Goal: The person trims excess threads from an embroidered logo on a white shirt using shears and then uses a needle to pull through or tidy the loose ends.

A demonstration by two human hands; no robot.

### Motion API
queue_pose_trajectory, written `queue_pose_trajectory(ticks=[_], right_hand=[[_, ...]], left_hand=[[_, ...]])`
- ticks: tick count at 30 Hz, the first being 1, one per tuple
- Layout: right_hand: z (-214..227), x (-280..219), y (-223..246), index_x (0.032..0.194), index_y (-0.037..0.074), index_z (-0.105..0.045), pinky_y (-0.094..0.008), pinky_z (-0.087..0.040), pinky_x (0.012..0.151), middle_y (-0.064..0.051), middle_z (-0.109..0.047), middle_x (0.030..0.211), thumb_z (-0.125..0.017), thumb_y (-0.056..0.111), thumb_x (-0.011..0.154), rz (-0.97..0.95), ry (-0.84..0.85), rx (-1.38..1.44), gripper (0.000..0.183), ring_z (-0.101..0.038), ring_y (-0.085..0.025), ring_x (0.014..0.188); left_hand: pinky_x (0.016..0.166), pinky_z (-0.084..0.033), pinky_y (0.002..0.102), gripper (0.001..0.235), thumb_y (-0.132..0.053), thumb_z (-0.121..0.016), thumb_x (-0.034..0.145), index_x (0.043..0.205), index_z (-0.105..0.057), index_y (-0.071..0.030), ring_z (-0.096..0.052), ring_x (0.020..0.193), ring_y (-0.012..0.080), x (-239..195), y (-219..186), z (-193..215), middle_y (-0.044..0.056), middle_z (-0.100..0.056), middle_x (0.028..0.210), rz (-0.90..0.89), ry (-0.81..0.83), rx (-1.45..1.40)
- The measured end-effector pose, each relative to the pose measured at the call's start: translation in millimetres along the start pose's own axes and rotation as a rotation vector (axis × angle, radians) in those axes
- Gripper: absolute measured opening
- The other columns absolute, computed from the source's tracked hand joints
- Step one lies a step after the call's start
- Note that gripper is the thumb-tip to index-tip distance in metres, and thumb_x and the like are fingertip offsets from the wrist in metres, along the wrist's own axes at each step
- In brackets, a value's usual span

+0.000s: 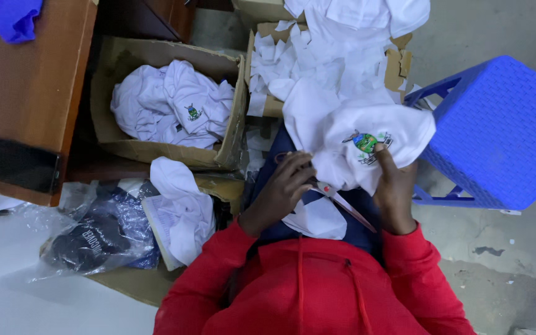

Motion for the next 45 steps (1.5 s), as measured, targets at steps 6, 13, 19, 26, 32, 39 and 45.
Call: queue_pose_trajectory(ticks=[6, 13, 19, 26, 32, 39, 45], right_hand=[[7, 1, -14, 0.126, 0.001, -0.064, -0.042, -0.065, 0.081, -0.009, -0.071, 0.106, -0.081, 0.012, 0.085, -0.119, 0.023, 0.100, 0.046, -0.075, -0.023, 0.094], [22, 2, 9, 0.132, 0.001, -0.064, -0.047, -0.067, 0.082, -0.012, -0.072, 0.107, -0.067, 0.001, 0.080, -0.251, 0.109, 0.408, 0.052, -0.077, -0.034, 0.095], [45, 29, -35, 0.152, 0.005, -0.045, -0.051, -0.054, 0.111, -0.019, -0.059, 0.145, -0.050, -0.008, 0.074, -0.251, 0.213, 0.312, 0.079, -0.060, -0.039, 0.132], [31, 30, -16, 0.149, -0.001, -0.048, -0.047, -0.056, 0.110, -0.022, -0.062, 0.140, -0.060, 0.002, 0.085, -0.306, 0.223, 0.259, 0.065, -0.064, -0.036, 0.127], [41, 23, 15, 0.137, 0.001, -0.057, -0.040, -0.059, 0.107, -0.015, -0.068, 0.133, -0.065, 0.000, 0.087, -0.134, 0.126, 0.069, 0.051, -0.068, -0.029, 0.122], [52, 25, -19, 0.143, 0.003, -0.052, -0.047, -0.064, 0.084, -0.015, -0.068, 0.116, -0.073, 0.001, 0.085, -0.048, 0.144, 0.061, 0.062, -0.072, -0.032, 0.102], [17, -3, 43, 0.138, 0.009, -0.055, -0.041, -0.067, 0.077, -0.012, -0.072, 0.114, -0.070, 0.023, 0.093, -0.125, 0.254, 0.163, 0.050, -0.075, -0.026, 0.097]], left_hand=[[0.115, -0.038, 0.066, 0.073, -0.039, -0.075, 0.090, 0.145, -0.050, 0.001, -0.045, 0.135, 0.0612, -48, -16, 12, 0.040, -0.046, 0.147, -0.107, 0.530, -0.472], [0.108, -0.051, 0.049, 0.026, -0.020, -0.062, 0.100, 0.117, -0.078, -0.009, -0.067, 0.124, 0.0397, -68, 78, 7, 0.017, -0.073, 0.126, 0.176, 0.133, -0.685], [0.084, -0.061, 0.044, 0.043, -0.005, -0.068, 0.091, 0.130, -0.057, 0.009, -0.070, 0.093, 0.0370, -110, 265, 40, 0.027, -0.070, 0.110, 0.712, -1.064, -1.613], [0.094, -0.052, 0.043, 0.064, -0.039, -0.061, 0.099, 0.144, -0.045, 0.004, -0.059, 0.124, 0.0349, -116, 319, 44, 0.021, -0.051, 0.140, 1.359, -0.734, -0.394], [0.086, -0.050, 0.038, 0.016, -0.010, -0.055, 0.097, 0.103, -0.070, -0.012, -0.069, 0.096, 0.0240, -26, 86, 7, 0.006, -0.072, 0.101, 0.329, -0.060, -0.274], [0.071, -0.049, 0.041, 0.027, -0.016, -0.056, 0.099, 0.125, -0.065, -0.014, -0.064, 0.098, 0.0294, -35, -11, -68, 0.010, -0.063, 0.115, -0.458, 0.236, 0.204], [0.073, -0.044, 0.039, 0.015, -0.011, -0.048, 0.104, 0.094, -0.058, -0.012, -0.059, 0.095, 0.0271, -28, -3, -91, 0.005, -0.059, 0.105, -0.733, 0.167, 0.216]])
Point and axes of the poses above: each hand's wrist, its own x-axis towards the middle knuckle, its own z-axis out of the back of the hand, y = z × x, the point moved 3 cm from there along x, towards the middle knuckle
